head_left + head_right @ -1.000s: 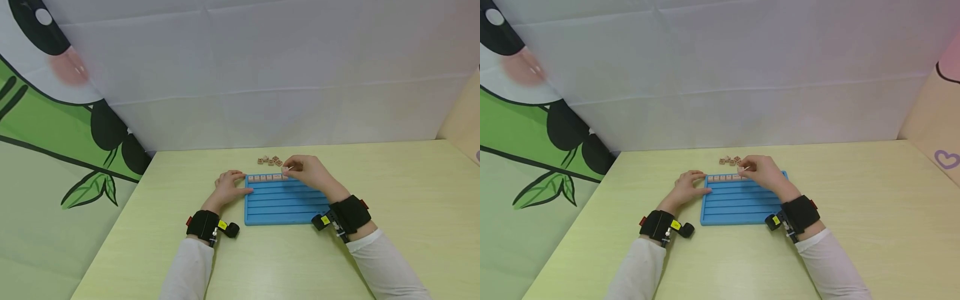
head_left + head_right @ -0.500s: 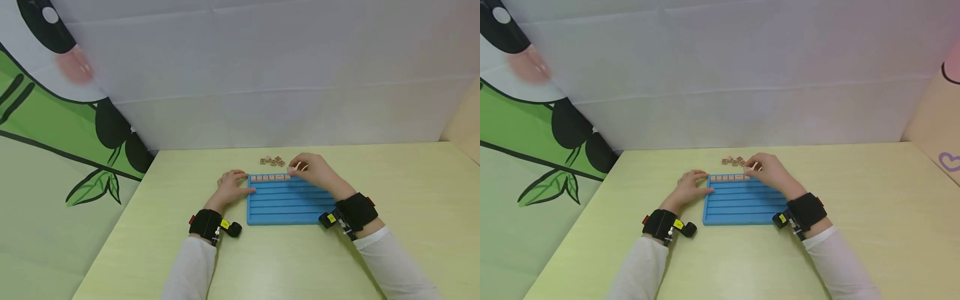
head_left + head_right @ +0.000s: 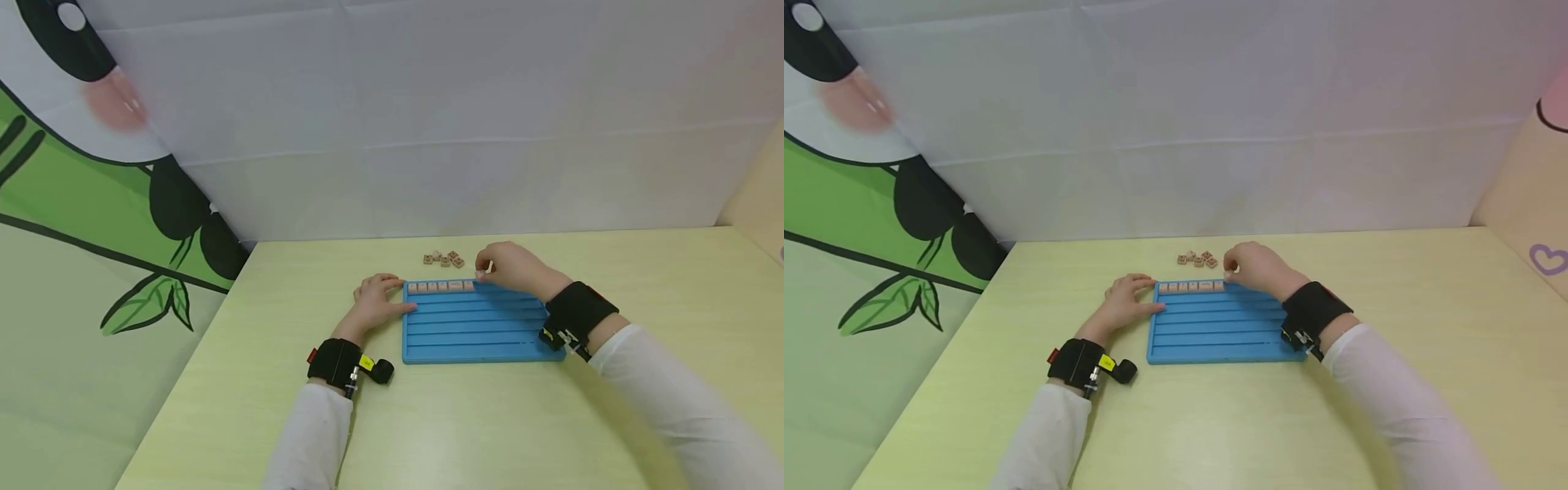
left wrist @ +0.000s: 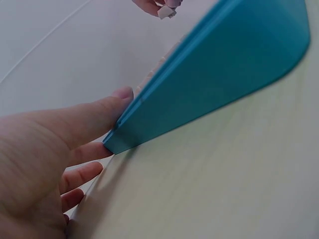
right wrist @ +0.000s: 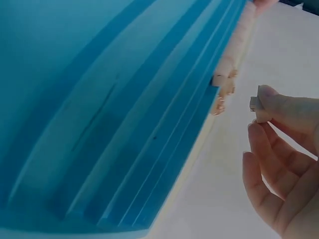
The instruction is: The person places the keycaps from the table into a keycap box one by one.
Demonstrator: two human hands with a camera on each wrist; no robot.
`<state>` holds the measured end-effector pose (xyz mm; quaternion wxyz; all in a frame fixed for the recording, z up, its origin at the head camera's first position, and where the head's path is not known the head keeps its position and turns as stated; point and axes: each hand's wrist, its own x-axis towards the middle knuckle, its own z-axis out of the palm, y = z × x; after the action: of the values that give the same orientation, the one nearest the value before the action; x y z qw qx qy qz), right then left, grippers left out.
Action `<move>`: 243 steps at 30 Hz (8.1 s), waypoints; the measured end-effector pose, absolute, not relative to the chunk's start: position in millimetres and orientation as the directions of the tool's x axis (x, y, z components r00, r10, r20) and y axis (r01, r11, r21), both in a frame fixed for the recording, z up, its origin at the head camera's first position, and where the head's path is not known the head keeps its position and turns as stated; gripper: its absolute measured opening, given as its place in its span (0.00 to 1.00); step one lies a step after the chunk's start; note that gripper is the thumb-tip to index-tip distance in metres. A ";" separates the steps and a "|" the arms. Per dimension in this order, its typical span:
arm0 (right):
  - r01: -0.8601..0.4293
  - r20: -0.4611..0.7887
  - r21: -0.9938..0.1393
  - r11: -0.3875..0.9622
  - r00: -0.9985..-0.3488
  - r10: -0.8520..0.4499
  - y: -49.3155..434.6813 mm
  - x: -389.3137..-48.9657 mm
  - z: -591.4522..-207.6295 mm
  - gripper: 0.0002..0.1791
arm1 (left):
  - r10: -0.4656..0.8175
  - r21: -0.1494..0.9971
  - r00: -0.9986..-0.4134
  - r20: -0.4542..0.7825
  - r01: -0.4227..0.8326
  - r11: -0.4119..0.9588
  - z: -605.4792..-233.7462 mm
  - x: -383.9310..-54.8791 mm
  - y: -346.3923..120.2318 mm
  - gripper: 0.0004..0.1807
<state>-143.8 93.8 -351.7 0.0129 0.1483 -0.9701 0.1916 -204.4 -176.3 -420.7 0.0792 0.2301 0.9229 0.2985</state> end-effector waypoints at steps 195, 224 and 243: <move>-0.155 -0.169 -0.249 0.956 -0.965 -0.200 83.4 -195.6 -372.6 0.12 | 0.482 0.598 -0.876 0.002 0.388 0.702 -420.2 -202.6 -178.1 0.34; -0.188 0.102 -0.750 0.634 -0.980 -0.170 112.3 -152.0 -360.6 0.15 | 0.471 0.609 -0.882 0.004 0.376 0.699 -421.7 -203.2 -179.9 0.33; -0.152 0.139 -0.789 0.595 -0.988 -0.068 132.0 -122.4 -364.8 0.20 | 0.479 0.614 -0.878 -0.001 0.378 0.693 -424.9 -201.5 -179.7 0.33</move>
<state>-122.4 132.0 -364.8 0.0472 0.0615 -0.8918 0.4458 -201.5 -179.7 -424.9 0.0806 0.2337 0.9166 0.3142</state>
